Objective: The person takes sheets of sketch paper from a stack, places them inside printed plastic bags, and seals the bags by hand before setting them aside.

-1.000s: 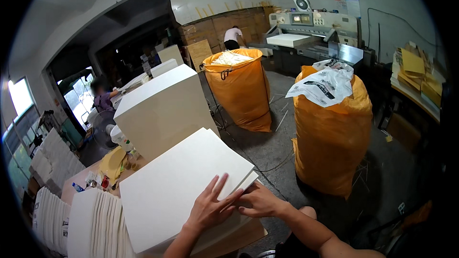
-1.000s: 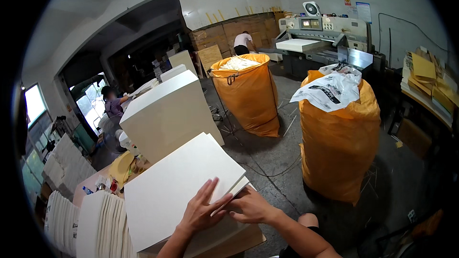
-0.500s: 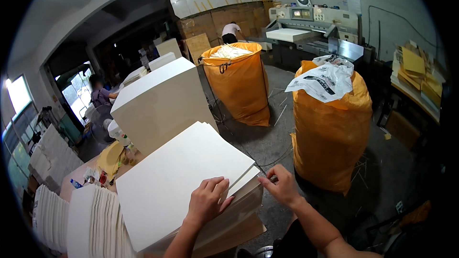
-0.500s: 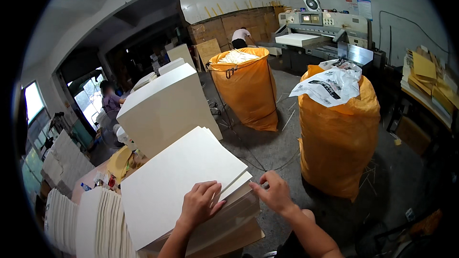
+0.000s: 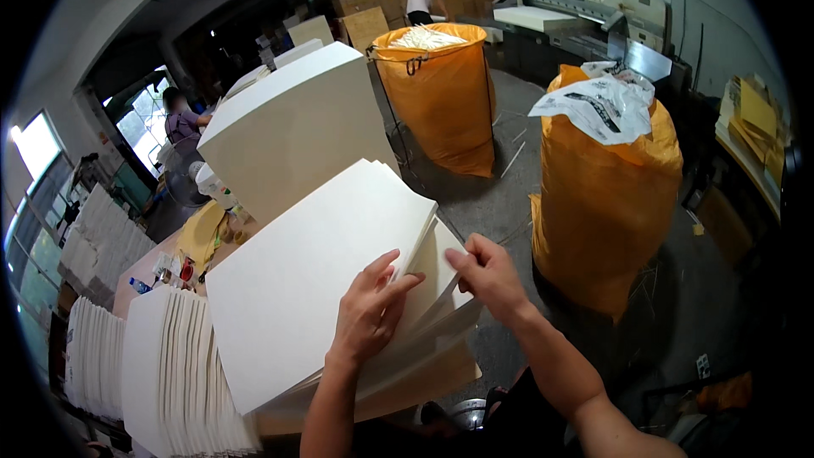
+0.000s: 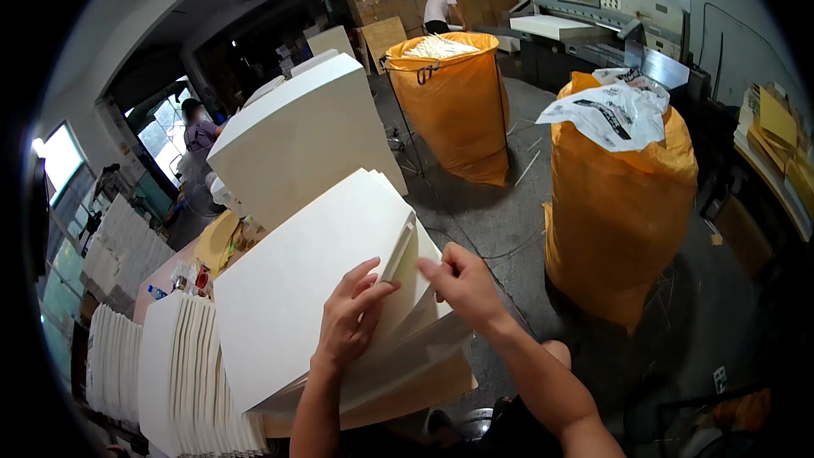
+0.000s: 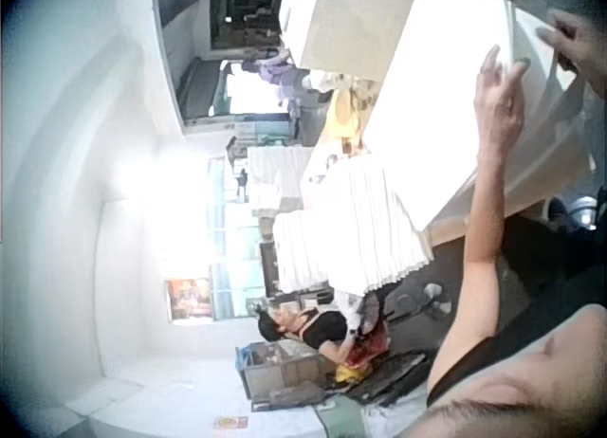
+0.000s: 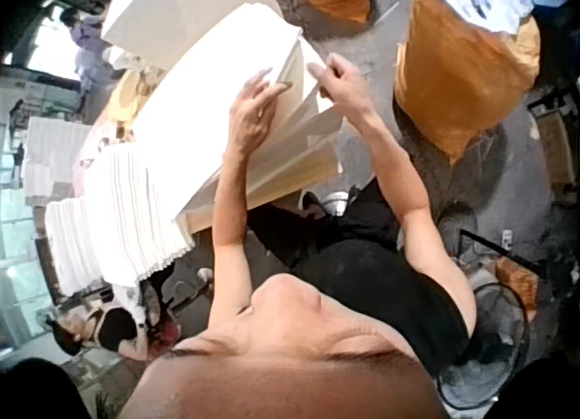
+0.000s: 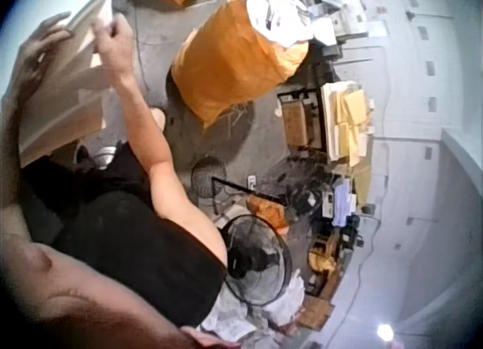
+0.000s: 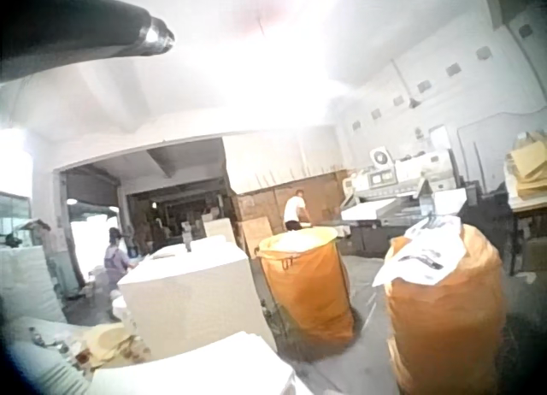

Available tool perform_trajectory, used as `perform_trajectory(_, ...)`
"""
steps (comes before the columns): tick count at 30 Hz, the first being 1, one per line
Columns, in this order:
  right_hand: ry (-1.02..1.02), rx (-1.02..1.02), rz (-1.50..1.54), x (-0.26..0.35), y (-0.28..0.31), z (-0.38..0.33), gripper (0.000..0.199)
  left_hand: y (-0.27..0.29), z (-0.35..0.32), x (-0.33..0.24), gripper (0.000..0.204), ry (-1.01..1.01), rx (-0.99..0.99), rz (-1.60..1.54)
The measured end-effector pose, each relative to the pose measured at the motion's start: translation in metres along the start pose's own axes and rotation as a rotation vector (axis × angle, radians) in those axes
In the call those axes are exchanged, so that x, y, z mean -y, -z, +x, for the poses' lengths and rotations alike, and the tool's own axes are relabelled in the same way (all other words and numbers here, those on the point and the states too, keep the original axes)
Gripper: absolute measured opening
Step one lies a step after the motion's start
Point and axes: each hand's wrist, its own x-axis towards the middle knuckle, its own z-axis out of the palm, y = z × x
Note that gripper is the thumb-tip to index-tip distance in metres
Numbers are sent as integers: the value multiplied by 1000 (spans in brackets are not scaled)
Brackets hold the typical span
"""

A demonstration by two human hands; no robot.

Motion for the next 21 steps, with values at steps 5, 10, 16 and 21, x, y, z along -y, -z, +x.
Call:
perform_trajectory(5,-69,58,44,10,0,6,32,3,2,0,30,-14,56,41)
perform_trajectory(10,-201,110,287,10,2,7,31,4,5,-8,51,-46,44,85)
perform_trajectory(16,-168,147,259,13,3,10,30,-1,3,0,53,-2,19,40)
perform_trajectory(21,-158,229,139,12,13,14,30,3,4,-7,49,13,90,54)
